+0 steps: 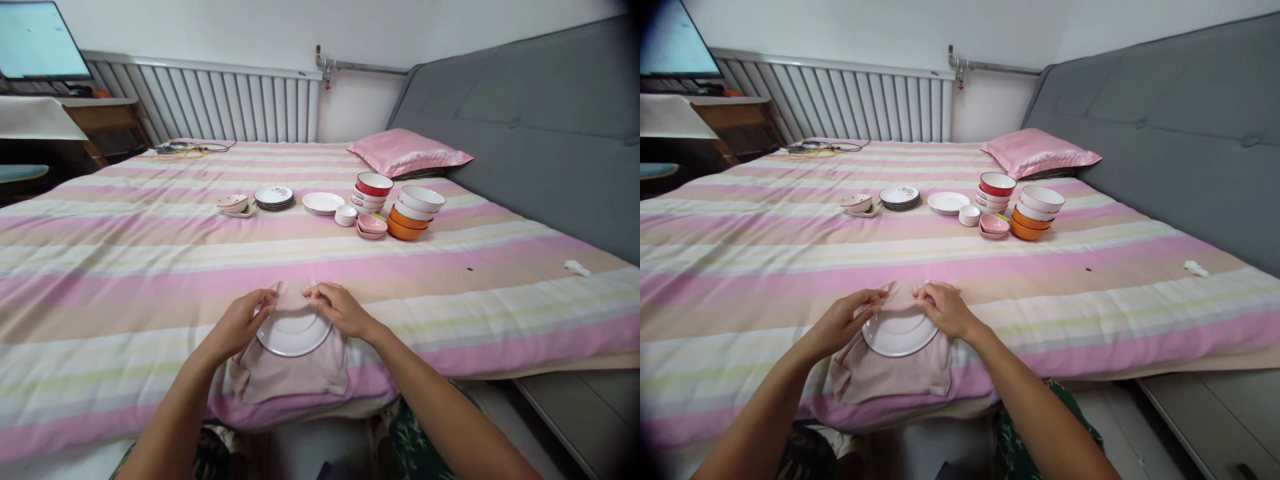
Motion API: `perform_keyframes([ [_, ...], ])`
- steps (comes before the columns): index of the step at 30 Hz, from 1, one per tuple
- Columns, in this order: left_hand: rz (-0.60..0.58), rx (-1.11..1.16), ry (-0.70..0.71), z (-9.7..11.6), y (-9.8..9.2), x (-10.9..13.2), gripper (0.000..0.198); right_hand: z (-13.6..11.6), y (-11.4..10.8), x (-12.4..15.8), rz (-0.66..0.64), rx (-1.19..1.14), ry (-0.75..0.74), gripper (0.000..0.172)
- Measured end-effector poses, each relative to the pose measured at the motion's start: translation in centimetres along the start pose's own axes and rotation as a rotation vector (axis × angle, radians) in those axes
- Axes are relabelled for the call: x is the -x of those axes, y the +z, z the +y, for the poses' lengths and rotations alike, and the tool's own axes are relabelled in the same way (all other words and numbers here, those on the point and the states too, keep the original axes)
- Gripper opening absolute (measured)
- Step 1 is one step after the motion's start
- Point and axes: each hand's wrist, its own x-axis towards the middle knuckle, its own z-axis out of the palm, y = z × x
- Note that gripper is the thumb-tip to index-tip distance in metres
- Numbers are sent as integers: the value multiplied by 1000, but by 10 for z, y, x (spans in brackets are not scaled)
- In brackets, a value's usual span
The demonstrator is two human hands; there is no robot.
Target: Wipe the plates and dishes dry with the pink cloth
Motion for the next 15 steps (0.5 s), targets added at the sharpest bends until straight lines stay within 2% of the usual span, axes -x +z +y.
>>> perform_keyframes([
  [6,-150,-23,19,1,-5,3,17,0,-1,8,-112,116,-71,5],
  [11,-157,-112,109,-2,-3,3,20,2,3,12,-116,157,-112,3],
  [15,-157,-100,119,-1,-3,4,21,1,3,12,-93,50,-89,7],
])
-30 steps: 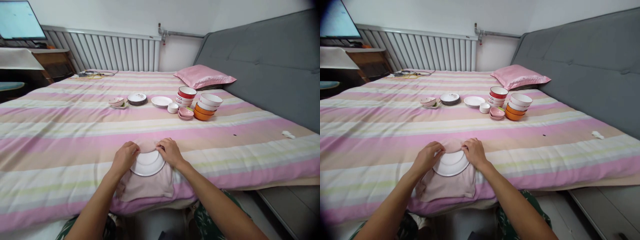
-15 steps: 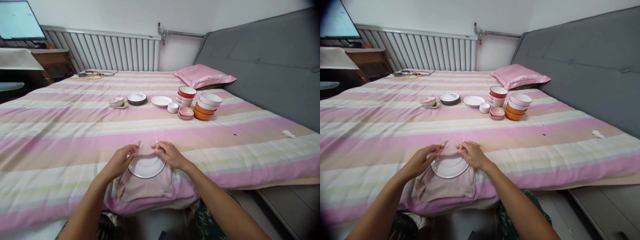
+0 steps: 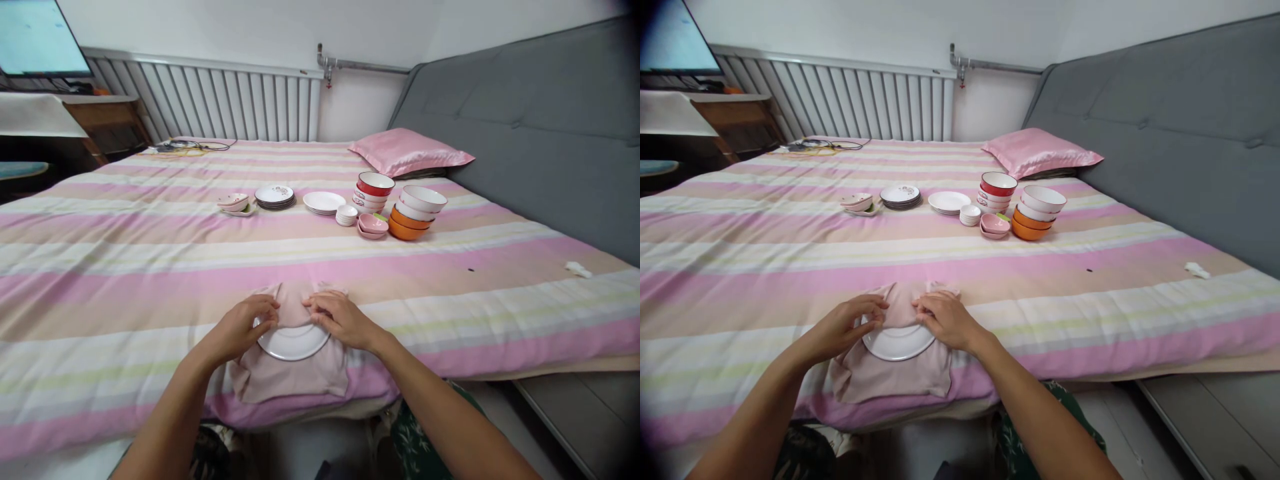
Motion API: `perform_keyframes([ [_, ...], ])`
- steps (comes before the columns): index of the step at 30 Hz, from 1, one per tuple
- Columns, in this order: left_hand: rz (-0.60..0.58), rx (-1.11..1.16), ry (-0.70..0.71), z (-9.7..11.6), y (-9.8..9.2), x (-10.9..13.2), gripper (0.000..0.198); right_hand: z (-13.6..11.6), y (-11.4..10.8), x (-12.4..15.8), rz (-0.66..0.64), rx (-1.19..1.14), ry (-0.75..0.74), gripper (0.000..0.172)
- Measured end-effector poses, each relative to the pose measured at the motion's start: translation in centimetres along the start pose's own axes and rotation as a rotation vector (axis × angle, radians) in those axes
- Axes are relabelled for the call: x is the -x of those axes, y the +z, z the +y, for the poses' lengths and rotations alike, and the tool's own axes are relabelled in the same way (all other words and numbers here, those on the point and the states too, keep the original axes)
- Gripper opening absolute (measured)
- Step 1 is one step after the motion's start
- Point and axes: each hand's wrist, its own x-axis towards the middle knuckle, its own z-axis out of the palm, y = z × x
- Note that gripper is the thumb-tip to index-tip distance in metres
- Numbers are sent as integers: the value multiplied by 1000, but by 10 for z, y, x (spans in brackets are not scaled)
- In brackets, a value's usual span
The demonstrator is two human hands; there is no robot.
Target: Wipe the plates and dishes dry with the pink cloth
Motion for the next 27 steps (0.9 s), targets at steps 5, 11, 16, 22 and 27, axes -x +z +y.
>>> perform_keyframes([
  [5,147,112,-138,1,0,-2,23,3,4,-3,187,-203,216,16],
  [11,231,68,-202,2,4,-6,19,6,8,-7,204,-223,293,20],
  [16,241,14,-206,0,8,-8,15,7,5,-7,223,-210,305,24],
  [22,237,-52,-156,2,18,-11,24,9,8,-9,249,-208,328,24],
  [27,306,-236,51,8,26,-13,44,7,9,-8,238,-193,327,25],
])
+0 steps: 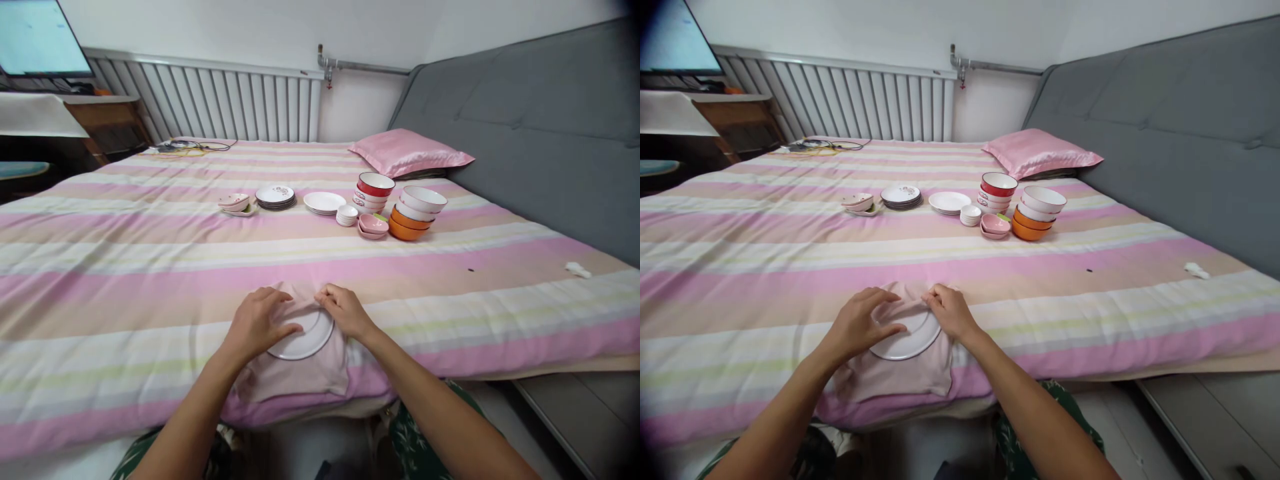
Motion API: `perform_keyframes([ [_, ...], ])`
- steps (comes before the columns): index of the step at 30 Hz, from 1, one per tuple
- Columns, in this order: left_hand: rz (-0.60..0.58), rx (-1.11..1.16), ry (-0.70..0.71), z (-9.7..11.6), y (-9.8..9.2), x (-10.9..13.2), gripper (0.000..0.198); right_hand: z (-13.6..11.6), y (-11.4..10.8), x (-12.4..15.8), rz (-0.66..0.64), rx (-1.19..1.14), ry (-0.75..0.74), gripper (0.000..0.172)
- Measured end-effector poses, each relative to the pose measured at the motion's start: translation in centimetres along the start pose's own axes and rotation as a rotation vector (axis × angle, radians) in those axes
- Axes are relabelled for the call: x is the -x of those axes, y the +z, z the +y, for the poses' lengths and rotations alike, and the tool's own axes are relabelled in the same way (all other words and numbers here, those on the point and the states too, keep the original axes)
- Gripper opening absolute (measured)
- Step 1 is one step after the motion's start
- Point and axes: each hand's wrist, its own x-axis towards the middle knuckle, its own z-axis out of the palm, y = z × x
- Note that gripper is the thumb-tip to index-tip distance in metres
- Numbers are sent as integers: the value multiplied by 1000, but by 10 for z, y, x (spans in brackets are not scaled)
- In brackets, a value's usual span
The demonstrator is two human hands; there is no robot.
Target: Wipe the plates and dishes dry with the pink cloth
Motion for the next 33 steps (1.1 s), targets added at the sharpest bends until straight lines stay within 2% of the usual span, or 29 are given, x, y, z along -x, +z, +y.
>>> perform_keyframes([
  [3,44,-124,83,4,6,-1,31,-2,0,1,-5,10,-5,25],
  [7,93,-179,65,6,14,-3,4,-4,0,1,-12,36,-18,24],
  [14,132,-189,54,11,15,-3,20,-6,-1,2,-23,68,-48,25],
  [18,86,-144,98,14,6,-1,20,-8,-3,4,-45,82,-53,24],
  [20,37,-52,140,14,2,0,20,-9,-4,4,-61,86,-55,23],
  [23,-85,137,141,11,-2,3,18,-11,-6,4,-97,121,-95,23],
  [26,-197,208,88,7,-1,6,17,-12,-7,5,-168,196,-218,21],
  [30,-216,195,77,4,-1,8,19,-12,-7,8,-237,282,-396,16],
  [33,-222,153,63,5,-4,8,19,-12,-6,9,-217,306,-408,18],
])
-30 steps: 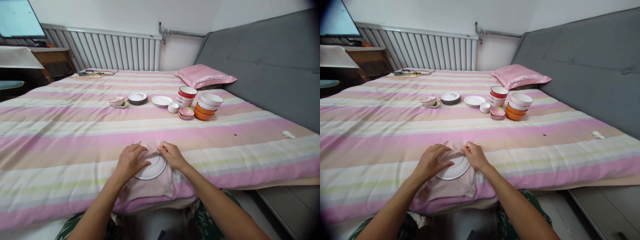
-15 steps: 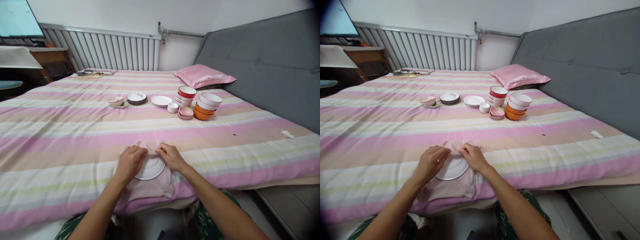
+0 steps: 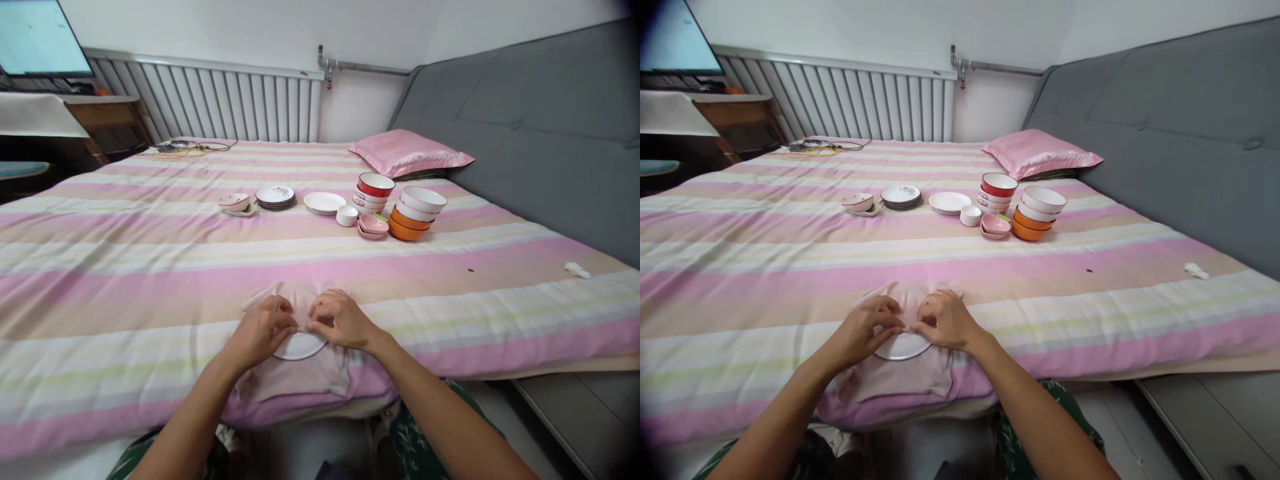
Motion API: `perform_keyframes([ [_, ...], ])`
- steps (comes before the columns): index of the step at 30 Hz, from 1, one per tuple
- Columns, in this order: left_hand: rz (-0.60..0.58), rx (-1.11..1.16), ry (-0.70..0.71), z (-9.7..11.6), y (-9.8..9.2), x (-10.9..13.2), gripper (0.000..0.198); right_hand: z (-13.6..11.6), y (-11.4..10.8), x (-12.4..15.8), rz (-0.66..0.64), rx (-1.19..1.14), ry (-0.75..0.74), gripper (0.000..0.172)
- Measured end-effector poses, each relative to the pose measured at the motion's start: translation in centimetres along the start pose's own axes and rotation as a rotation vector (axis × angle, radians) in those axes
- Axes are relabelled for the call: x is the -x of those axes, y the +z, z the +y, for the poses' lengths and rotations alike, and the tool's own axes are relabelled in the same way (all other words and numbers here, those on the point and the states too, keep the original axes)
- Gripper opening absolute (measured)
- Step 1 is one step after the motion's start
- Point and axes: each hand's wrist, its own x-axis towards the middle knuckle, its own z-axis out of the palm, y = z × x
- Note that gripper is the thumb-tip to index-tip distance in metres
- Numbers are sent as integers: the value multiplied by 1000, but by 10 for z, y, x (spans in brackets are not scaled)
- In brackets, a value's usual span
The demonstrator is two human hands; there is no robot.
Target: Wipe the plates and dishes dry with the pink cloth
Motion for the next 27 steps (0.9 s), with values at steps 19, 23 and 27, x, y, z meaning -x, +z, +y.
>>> perform_keyframes([
  [19,-142,124,-20,7,-15,3,21,4,28,-16,-122,122,55,54],
  [23,-114,188,-80,6,-24,6,18,0,29,-17,-206,209,47,59],
  [27,26,157,-186,-2,-27,7,17,-11,28,-10,-236,220,12,59],
])
